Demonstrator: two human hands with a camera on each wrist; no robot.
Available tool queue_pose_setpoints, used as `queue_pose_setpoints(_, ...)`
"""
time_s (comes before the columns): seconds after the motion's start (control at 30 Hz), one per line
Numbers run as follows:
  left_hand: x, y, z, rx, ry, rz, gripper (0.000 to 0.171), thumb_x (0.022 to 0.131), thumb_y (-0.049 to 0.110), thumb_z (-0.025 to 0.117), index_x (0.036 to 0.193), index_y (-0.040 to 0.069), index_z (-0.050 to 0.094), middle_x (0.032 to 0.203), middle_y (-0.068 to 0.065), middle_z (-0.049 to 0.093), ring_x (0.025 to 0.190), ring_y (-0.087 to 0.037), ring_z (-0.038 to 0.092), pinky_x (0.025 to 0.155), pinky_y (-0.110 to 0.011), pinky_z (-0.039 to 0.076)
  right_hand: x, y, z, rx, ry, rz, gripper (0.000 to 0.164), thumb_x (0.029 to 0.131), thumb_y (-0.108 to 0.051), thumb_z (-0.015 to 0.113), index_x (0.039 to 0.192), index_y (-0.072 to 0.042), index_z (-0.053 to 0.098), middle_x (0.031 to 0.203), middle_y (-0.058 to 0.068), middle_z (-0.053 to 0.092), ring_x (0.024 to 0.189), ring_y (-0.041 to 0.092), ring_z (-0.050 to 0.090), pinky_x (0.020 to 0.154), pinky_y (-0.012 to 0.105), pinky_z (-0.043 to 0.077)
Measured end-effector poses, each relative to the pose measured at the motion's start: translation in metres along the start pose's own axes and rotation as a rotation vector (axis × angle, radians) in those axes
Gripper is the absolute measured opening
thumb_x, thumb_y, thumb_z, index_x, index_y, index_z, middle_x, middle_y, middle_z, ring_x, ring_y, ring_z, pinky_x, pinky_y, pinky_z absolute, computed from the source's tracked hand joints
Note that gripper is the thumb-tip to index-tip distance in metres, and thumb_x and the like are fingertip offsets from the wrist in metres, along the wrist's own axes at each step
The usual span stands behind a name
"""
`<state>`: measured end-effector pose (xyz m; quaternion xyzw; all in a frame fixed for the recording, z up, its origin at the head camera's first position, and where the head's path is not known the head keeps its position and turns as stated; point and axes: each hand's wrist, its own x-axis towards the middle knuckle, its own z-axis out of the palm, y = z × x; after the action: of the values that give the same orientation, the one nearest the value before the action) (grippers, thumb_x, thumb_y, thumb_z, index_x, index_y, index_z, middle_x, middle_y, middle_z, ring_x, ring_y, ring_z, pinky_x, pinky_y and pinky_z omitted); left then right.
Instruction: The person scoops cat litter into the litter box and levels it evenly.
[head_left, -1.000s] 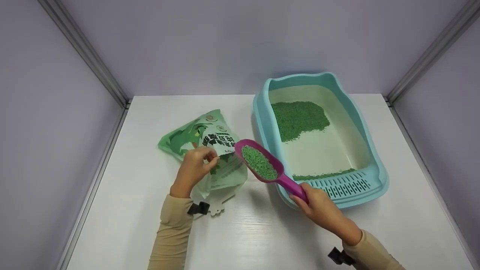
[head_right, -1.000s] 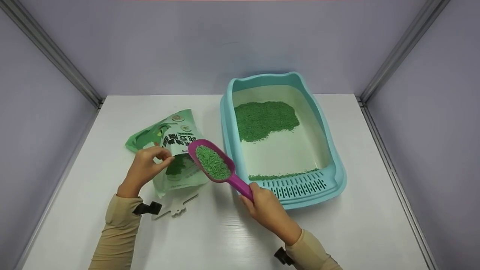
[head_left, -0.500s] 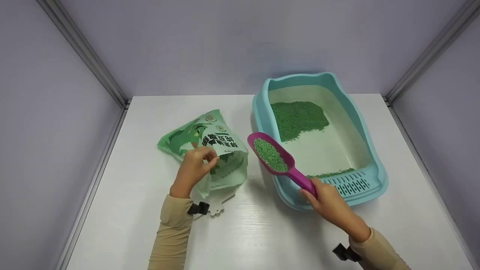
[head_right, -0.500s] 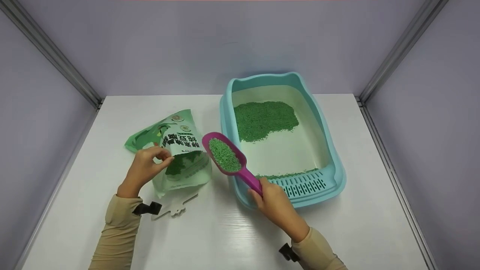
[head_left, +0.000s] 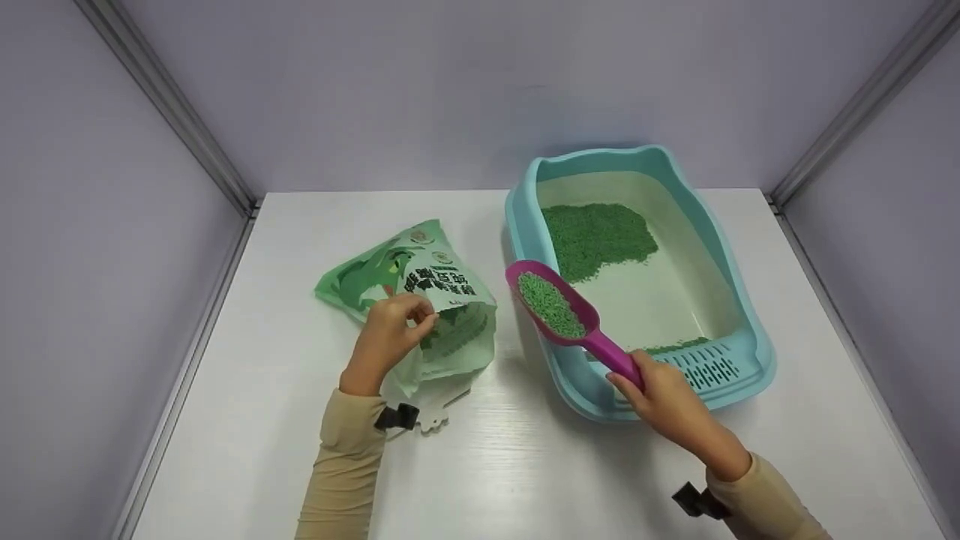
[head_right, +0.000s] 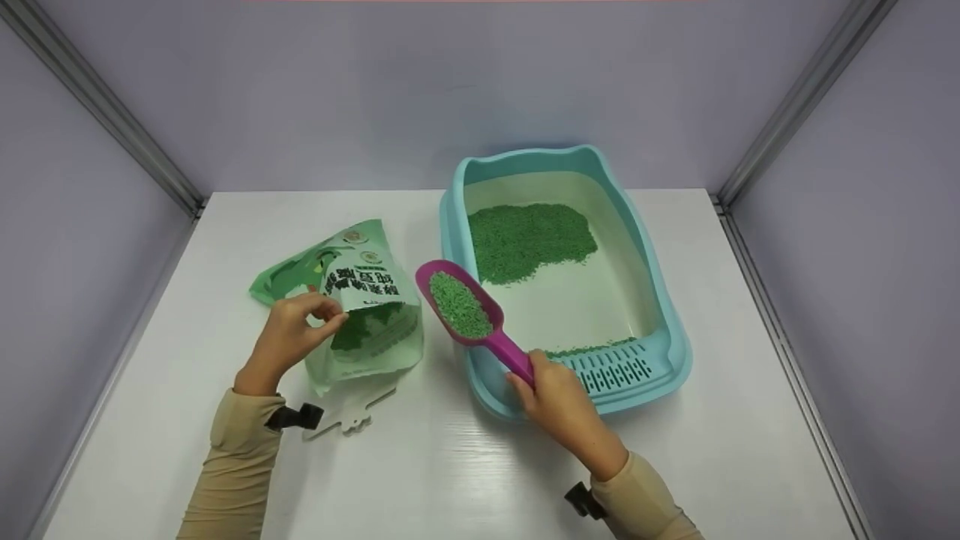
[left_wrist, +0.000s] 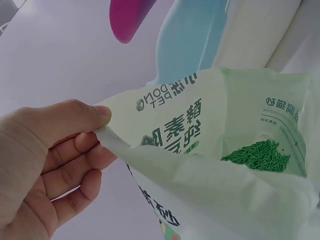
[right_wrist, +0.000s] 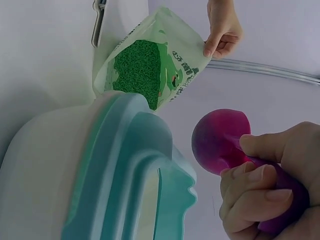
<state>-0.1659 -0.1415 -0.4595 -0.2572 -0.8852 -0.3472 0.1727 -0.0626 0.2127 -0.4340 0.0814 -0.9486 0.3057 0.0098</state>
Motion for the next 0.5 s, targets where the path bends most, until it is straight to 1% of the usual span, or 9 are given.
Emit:
queue_pose_setpoints(0.2, 0.000, 0.000, 0.000, 0.000, 0.002, -0.004, 0.009, 0.084, 0.003, 0.070, 0.076, 0.003, 0.066, 0.073, -0.011, 0.068, 0.066, -0.019, 0.066, 0.065, -0.031, 0.056, 0.001, 0.001, -0.003, -0.016, 0.048, -0.024, 0.020, 0.086, -0.014, 0.070, 0.092, 0.000, 0.057, 0.062, 0.003, 0.050, 0.055, 0.007, 0.041, 0.049, 0.016, 0.033)
queue_pose_setpoints(0.4, -0.001, 0.000, 0.000, 0.001, 0.001, 0.006, 0.008, 0.085, 0.003, 0.069, 0.078, 0.003, 0.066, 0.074, -0.012, 0.068, 0.067, -0.021, 0.066, 0.064, -0.033, 0.056, 0.003, 0.009, -0.007, -0.013, 0.053, -0.008, 0.020, 0.087, -0.014, 0.070, 0.090, 0.001, 0.056, 0.060, 0.003, 0.050, 0.052, 0.004, 0.040, 0.048, 0.016, 0.033)
queue_pose_setpoints(0.5, -0.001, 0.000, 0.000, 0.006, 0.006, 0.010, 0.008, 0.085, 0.003, 0.069, 0.077, 0.003, 0.066, 0.074, -0.011, 0.068, 0.067, -0.020, 0.066, 0.064, -0.032, 0.056, 0.004, 0.013, -0.008, -0.015, 0.056, 0.003, 0.020, 0.088, -0.013, 0.069, 0.091, 0.002, 0.055, 0.060, 0.004, 0.051, 0.051, 0.004, 0.040, 0.047, 0.016, 0.033)
